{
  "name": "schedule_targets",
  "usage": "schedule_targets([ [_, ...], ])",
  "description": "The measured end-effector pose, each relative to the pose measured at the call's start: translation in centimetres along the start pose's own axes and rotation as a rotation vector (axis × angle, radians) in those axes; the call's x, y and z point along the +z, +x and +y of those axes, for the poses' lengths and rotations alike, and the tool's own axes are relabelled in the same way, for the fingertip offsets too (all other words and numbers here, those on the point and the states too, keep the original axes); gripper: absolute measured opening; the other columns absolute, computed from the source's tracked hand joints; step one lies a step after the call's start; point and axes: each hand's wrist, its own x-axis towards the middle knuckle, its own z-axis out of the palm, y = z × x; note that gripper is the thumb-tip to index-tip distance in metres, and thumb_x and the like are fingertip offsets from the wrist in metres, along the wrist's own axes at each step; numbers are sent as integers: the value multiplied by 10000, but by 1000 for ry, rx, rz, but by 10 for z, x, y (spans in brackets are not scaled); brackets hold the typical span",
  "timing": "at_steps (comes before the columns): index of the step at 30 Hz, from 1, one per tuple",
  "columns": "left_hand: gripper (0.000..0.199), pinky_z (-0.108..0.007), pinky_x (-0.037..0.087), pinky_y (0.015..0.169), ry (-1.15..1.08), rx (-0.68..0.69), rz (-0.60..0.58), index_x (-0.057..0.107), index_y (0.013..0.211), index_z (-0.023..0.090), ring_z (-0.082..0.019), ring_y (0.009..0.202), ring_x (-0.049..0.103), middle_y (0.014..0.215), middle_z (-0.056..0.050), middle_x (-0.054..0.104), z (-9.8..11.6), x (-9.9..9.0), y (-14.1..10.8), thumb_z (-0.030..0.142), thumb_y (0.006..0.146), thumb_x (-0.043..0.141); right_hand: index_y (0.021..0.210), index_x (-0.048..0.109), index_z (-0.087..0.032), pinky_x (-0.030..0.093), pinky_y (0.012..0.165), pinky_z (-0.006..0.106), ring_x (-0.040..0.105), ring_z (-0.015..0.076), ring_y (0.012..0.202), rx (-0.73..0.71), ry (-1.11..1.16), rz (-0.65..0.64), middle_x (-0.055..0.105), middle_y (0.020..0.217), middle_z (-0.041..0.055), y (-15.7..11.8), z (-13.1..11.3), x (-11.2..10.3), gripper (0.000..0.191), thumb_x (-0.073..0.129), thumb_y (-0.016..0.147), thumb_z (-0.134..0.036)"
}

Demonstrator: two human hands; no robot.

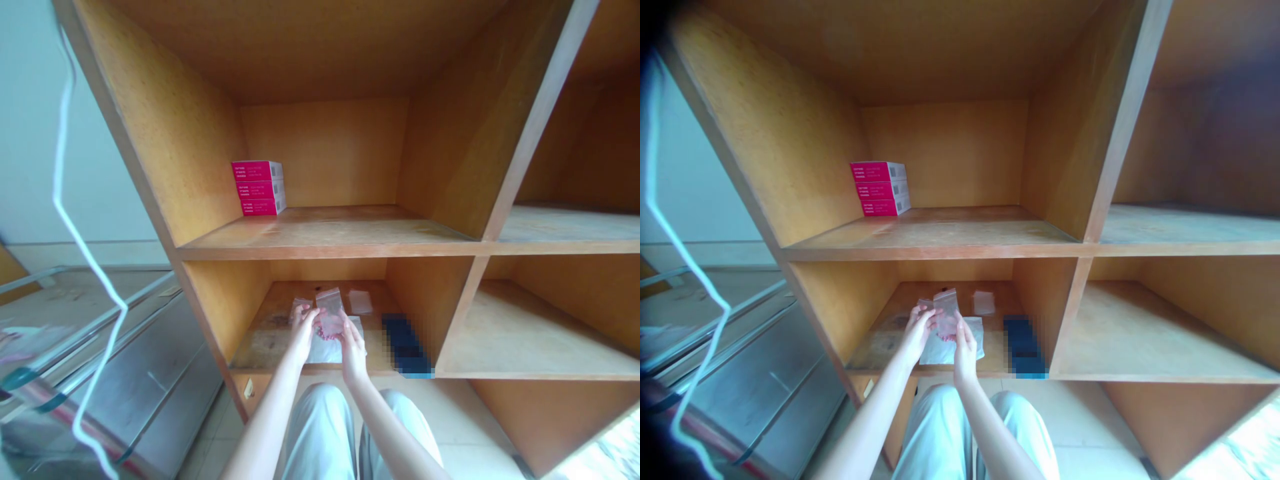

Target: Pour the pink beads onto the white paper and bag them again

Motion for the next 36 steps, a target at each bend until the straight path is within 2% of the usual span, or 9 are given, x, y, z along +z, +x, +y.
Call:
schedule_targets([
  [5, 151, -276, 470, 664, 88, 58, 7, 386, 850, 206, -144, 736, 630, 745, 1, 608, -3, 1, -2, 209, 724, 469, 1178, 523, -196, 442, 816, 357, 512, 237, 1064, 32, -12, -15, 568, 1161, 92, -10, 16, -5, 479, 455, 791, -470],
  [8, 85, -262, 457, 674, 189, 126, 8, 410, 781, 199, -126, 689, 604, 680, 21, 576, -5, -2, -2, 169, 708, 442, 1123, 567, -204, 450, 807, 347, 505, 243, 1073, 70, -17, -31, 549, 1188, 87, -10, 19, -9, 441, 536, 745, -430],
  [11, 54, -248, 440, 649, 333, 185, -55, 432, 696, 193, -124, 653, 568, 634, 25, 558, -6, -7, -1, 143, 697, 414, 1065, 599, -192, 457, 783, 337, 551, 234, 991, 87, -20, -21, 600, 1104, 95, -3, 12, -13, 417, 567, 717, -419],
  [14, 108, -236, 420, 636, 467, 235, -136, 470, 637, 184, -126, 645, 535, 613, 22, 542, -4, -12, 0, 118, 681, 397, 1011, 610, -165, 473, 701, 319, 598, 200, 808, 80, -12, -50, 649, 937, 93, 10, 1, -14, 403, 553, 719, -437],
  [18, 156, -234, 402, 647, 552, 268, -194, 509, 614, 174, -128, 653, 515, 624, 14, 543, 1, -14, 1, 107, 677, 383, 848, 642, -160, 454, 583, 267, 567, 157, 644, 34, -104, -102, 642, 764, 57, 22, -11, -14, 313, 605, 670, -415],
  [24, 126, -263, 414, 728, 581, 303, -245, 564, 651, 170, -153, 750, 551, 720, -19, 597, 10, -13, 0, 192, 719, 460, 754, 651, -163, 445, 569, 259, 560, 151, 626, -17, -181, -178, 636, 708, 49, 24, -18, -14, 236, 610, 663, -376],
  [28, 154, -283, 408, 791, 582, 359, -226, 581, 637, 169, -166, 822, 560, 792, -44, 616, 12, -11, 0, 270, 732, 515, 736, 645, -165, 455, 571, 262, 565, 149, 622, -24, -185, -222, 637, 690, 45, 22, -19, -13, 206, 601, 668, -355],
  [36, 139, -290, 400, 828, 610, 388, -209, 565, 588, 170, -161, 868, 558, 819, -43, 611, 8, -13, 1, 191, 713, 506, 689, 628, -163, 435, 593, 249, 548, 126, 602, 9, -183, -301, 626, 671, 24, 23, -20, -12, 136, 575, 672, -287],
])
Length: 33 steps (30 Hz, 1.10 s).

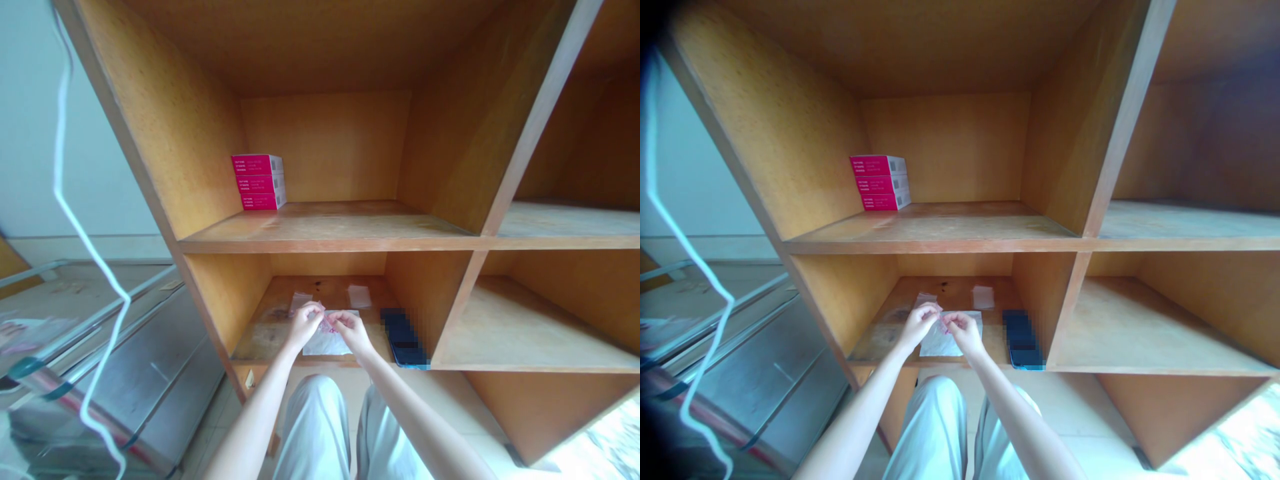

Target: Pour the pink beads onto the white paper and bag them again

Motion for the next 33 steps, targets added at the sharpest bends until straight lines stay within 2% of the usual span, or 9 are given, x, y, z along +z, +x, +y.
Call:
schedule_targets([
  [5, 146, -290, 409, 815, 25, 7, -14, 574, 586, 169, -161, 863, 555, 815, -44, 605, 4, -1, 1, 155, 703, 489, 692, 612, -155, 414, 530, 230, 520, 105, 527, 11, -5, -54, 599, 611, 4, 9, 3, -1, 131, 568, 668, -276],
  [14, 147, -293, 402, 815, -3, 19, -44, 566, 572, 165, -162, 867, 553, 830, -46, 606, 2, -3, 0, 152, 699, 493, 643, 635, -142, 382, 473, 200, 506, 96, 482, 15, -168, -183, 585, 527, -1, 20, -3, -8, 158, 525, 681, -249],
  [22, 194, -290, 410, 767, 5, 70, -83, 546, 577, 160, -156, 803, 550, 773, -40, 587, 0, -4, 1, 253, 745, 521, 671, 616, -111, 375, 463, 188, 483, 84, 476, 39, -295, -248, 580, 535, 10, 28, -4, -11, 163, 541, 676, -255],
  [28, 130, -291, 402, 801, 44, 46, -85, 556, 599, 164, -151, 852, 553, 848, -37, 586, -4, -4, 2, 161, 713, 495, 680, 631, -119, 387, 476, 188, 526, 101, 505, 10, -443, -286, 620, 582, 26, 30, -11, -13, 148, 514, 670, -208],
  [33, 126, -291, 404, 794, 132, 33, -37, 508, 547, 167, -150, 840, 552, 824, -30, 585, 2, -2, 1, 104, 655, 487, 627, 619, -131, 370, 480, 176, 534, 100, 498, -48, -644, -298, 620, 553, 17, 31, -22, -9, 150, 471, 651, -139],
])
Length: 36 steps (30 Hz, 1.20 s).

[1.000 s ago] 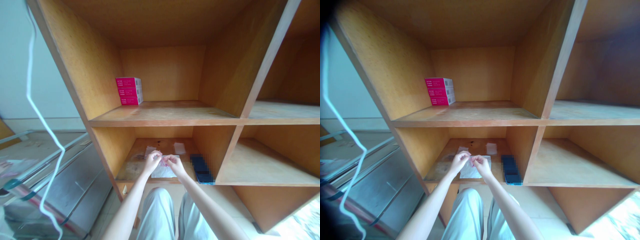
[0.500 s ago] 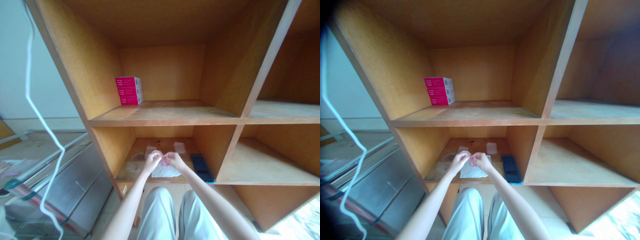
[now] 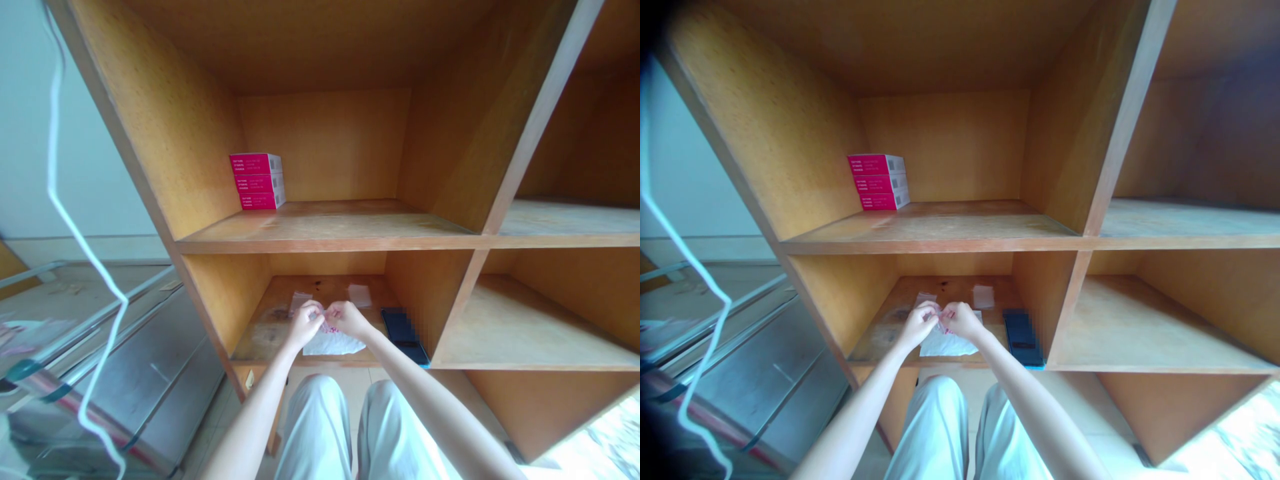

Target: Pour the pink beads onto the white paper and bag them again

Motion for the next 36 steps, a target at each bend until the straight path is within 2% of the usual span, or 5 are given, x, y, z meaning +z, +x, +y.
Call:
schedule_targets([
  [6, 150, -300, 413, 784, 69, 3, 75, 443, 514, 176, -159, 849, 552, 836, -40, 592, 5, 1, 2, 101, 637, 487, 600, 604, -149, 342, 500, 175, 536, 107, 531, -30, -192, 68, 622, 559, 18, 4, -7, 2, 125, 485, 628, -126],
  [12, 165, -314, 414, 809, 114, -14, 90, 428, 488, 177, -166, 879, 553, 880, -45, 596, 5, 0, 1, 109, 620, 501, 621, 596, -159, 317, 500, 186, 537, 117, 558, 135, -282, 161, 631, 602, 31, 10, -1, 6, 83, 517, 642, -169],
  [19, 181, -328, 411, 835, 166, -40, 64, 473, 480, 175, -177, 924, 553, 955, -54, 602, 2, -1, -3, 142, 658, 481, 617, 568, -171, 292, 507, 200, 501, 112, 541, 159, -371, 162, 599, 595, 23, 9, 8, 4, 72, 545, 678, -202],
  [29, 166, -330, 418, 814, 370, 69, 117, 524, 510, 177, -190, 882, 559, 903, -50, 612, 6, -2, -2, 151, 673, 503, 776, 616, -181, 376, 661, 204, 545, 128, 783, -338, -307, 83, 593, 870, 41, 5, 7, 7, 210, 465, 716, -48],
  [36, 145, -357, 392, 848, 345, 139, 73, 511, 550, 188, -204, 927, 534, 922, -45, 596, 13, -4, -7, 116, 672, 481, 538, 596, -156, 331, 573, 190, 535, 107, 631, -260, -316, -47, 622, 681, 14, 6, 1, 8, 218, 486, 697, -56],
])
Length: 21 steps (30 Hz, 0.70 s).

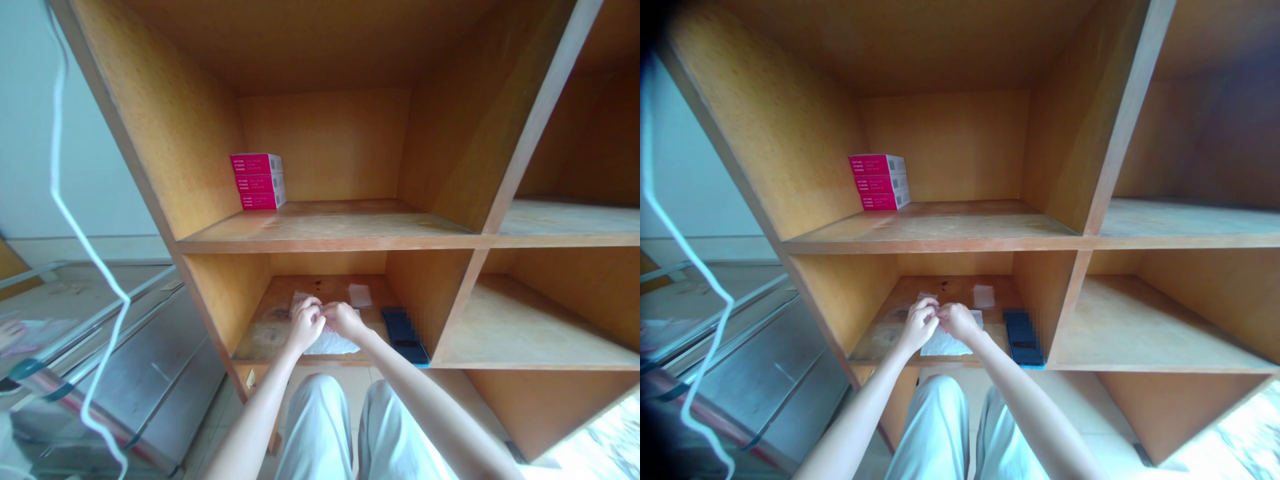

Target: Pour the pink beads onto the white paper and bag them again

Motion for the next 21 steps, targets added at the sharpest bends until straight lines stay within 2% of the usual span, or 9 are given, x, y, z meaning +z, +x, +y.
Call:
schedule_targets([
  [2, 113, -368, 373, 887, -53, 33, -6, 546, 687, 196, -211, 1007, 502, 1023, -49, 573, 0, -3, -4, 108, 676, 476, 528, 591, -152, 313, 539, 187, 510, 96, 573, 59, 25, -4, 600, 605, 2, 0, 1, 0, 208, 492, 689, -66],
  [3, 171, -375, 360, 911, -75, 49, -12, 553, 803, 198, -215, 1055, 477, 1096, -56, 546, -1, -5, -6, 109, 675, 483, 533, 593, -149, 309, 528, 185, 500, 92, 553, 83, 46, -6, 590, 581, -3, 0, 2, 0, 195, 497, 686, -74],
  [5, 410, -393, 324, 961, -94, 78, -48, 479, 1067, 201, -227, 1147, 411, 1236, -77, 461, -5, -8, -9, 133, 665, 523, 559, 604, -142, 303, 507, 181, 480, 85, 520, 116, 101, -9, 575, 555, -12, 0, 5, 1, 168, 501, 683, -90],
  [7, 624, -411, 288, 996, -77, 101, -115, 359, 1225, 209, -244, 1201, 355, 1303, -94, 397, -11, -8, -12, 187, 646, 588, 592, 617, -133, 295, 486, 179, 461, 79, 500, 136, 157, -11, 560, 542, -19, 0, 9, 3, 149, 500, 679, -103],
  [9, 704, -423, 276, 1007, -44, 106, -175, 333, 1262, 222, -262, 1214, 338, 1302, -100, 401, -16, -8, -12, 260, 630, 640, 613, 627, -126, 289, 478, 180, 453, 79, 501, 150, 205, -8, 549, 534, -23, 0, 11, 5, 145, 496, 673, -113],
  [12, 665, -422, 297, 997, -18, 98, -206, 388, 1232, 228, -266, 1197, 362, 1262, -96, 447, -22, -6, -11, 331, 633, 657, 632, 640, -120, 291, 482, 183, 459, 85, 522, 165, 256, -14, 547, 535, -22, 0, 13, 7, 138, 505, 661, -133],
  [21, 601, -429, 325, 965, -68, 83, -200, 426, 1177, 241, -255, 1110, 440, 1173, -76, 513, -15, -7, -11, 284, 628, 667, 587, 616, -117, 363, 525, 202, 493, 105, 553, 185, 408, -46, 539, 536, -15, -1, 17, 11, 187, 540, 702, -243],
])
